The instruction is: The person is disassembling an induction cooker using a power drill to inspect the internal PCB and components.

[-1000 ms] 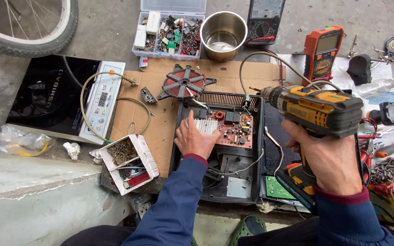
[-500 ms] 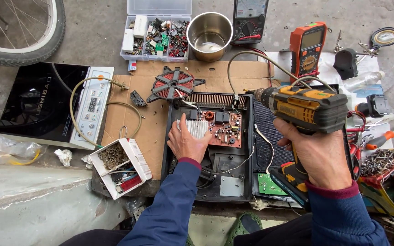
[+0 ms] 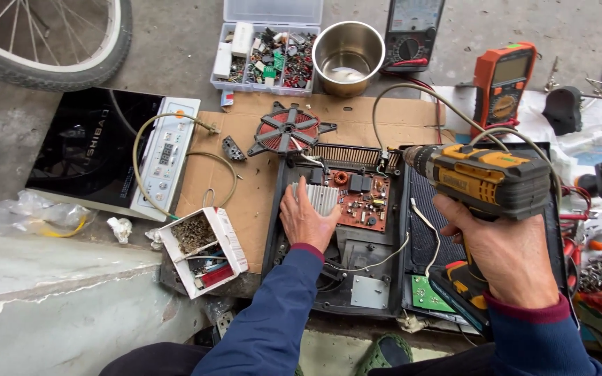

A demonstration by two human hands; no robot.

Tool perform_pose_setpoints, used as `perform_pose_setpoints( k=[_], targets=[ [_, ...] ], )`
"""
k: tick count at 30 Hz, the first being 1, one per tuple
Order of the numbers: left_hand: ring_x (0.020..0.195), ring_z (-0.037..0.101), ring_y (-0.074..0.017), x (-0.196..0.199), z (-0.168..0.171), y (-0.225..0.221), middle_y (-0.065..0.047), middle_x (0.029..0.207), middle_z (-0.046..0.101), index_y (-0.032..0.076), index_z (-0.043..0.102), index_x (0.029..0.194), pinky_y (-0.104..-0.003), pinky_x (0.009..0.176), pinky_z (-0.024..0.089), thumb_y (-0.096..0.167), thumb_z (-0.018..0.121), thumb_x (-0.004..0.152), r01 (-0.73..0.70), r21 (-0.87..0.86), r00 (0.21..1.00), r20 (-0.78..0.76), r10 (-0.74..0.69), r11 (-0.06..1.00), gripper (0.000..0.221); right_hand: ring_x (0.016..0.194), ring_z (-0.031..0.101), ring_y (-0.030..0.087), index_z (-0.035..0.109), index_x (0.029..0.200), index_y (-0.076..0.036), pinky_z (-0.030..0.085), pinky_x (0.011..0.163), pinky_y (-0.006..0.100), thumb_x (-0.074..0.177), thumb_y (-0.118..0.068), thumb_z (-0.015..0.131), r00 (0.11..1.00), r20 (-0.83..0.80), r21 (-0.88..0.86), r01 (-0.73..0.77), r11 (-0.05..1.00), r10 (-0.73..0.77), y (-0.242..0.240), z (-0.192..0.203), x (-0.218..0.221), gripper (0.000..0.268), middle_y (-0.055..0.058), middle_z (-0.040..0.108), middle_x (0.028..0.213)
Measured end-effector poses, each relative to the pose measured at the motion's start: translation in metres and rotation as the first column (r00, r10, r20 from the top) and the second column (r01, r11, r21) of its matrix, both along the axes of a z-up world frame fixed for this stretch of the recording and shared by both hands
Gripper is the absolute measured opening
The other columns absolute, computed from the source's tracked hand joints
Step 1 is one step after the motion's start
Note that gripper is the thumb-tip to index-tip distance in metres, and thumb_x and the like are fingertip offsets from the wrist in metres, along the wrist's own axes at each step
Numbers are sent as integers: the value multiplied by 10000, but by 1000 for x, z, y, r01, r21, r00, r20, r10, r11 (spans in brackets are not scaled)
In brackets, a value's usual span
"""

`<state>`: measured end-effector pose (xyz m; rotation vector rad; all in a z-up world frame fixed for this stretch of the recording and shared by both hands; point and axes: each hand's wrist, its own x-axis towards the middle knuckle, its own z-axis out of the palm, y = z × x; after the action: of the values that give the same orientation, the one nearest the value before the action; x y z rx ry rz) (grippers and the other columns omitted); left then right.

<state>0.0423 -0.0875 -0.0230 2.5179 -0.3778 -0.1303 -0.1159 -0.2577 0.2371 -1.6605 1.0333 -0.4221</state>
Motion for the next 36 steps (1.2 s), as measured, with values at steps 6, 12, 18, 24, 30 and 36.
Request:
perform_pose_setpoints(
  k=[6, 12, 18, 24, 30, 36],
  targets=[
    [1510, 427, -467, 12, -1, 0, -302, 1681, 422, 21, 442, 1636, -546, 1226, 375, 490, 828, 880, 17, -75, 997, -70, -22, 997, 970, 666, 653, 240, 729, 1284, 58, 497, 550, 349, 943, 7, 812, 996, -95, 11, 0, 1000, 1, 10, 6, 7, 355, 164, 759, 974],
    [1448, 525, -374, 32, -17, -4, -193, 1513, 649, 17, 626, 1477, -471, 1208, 425, 297, 723, 972, 60, -149, 998, 26, -57, 987, 586, 656, 647, 235, 730, 1274, 60, 493, 542, 345, 937, 14, 808, 996, -91, -6, -23, 1000, 22, 14, 8, 9, 350, 163, 765, 969],
    [1359, 591, -281, 41, -26, -6, -65, 1396, 725, 140, 764, 1283, -432, 1133, 470, 244, 772, 930, 126, -139, 990, 79, -115, 982, 368, 658, 660, 246, 734, 1285, 66, 529, 563, 363, 915, 5, 821, 995, -84, 28, -41, 999, 43, 16, 6, 13, 384, 167, 781, 996],
    [1414, 561, -291, 39, -29, -1, -69, 1436, 703, 155, 728, 1341, -443, 1175, 442, 242, 745, 937, 184, -181, 983, 26, -182, 966, 413, 649, 683, 235, 803, 1307, 18, 542, 586, 370, 875, -85, 837, 959, -247, 91, -123, 988, 142, 32, 8, 37, 445, 157, 840, 961],
    [1537, 504, -369, 42, -69, 16, -133, 1481, 662, 228, 687, 1388, -569, 1314, 351, 362, 834, 920, 292, -233, 956, 74, -283, 928, 509, 625, 749, 276, 864, 1015, -17, 585, 692, 443, 837, -335, 937, 883, -414, 10, -240, 971, 223, 55, 5, 72, 371, 165, 753, 602],
    [1578, 466, -381, 42, -67, 19, -143, 1538, 624, 254, 683, 1410, -566, 1331, 343, 402, 834, 963, 340, -217, 940, 90, -328, 915, 494, 624, 743, 282, 859, 1069, -11, 577, 704, 434, 830, -359, 944, 865, -428, -20, -300, 954, 263, 68, -2, 89, 431, 159, 739, 589]
  ],
)
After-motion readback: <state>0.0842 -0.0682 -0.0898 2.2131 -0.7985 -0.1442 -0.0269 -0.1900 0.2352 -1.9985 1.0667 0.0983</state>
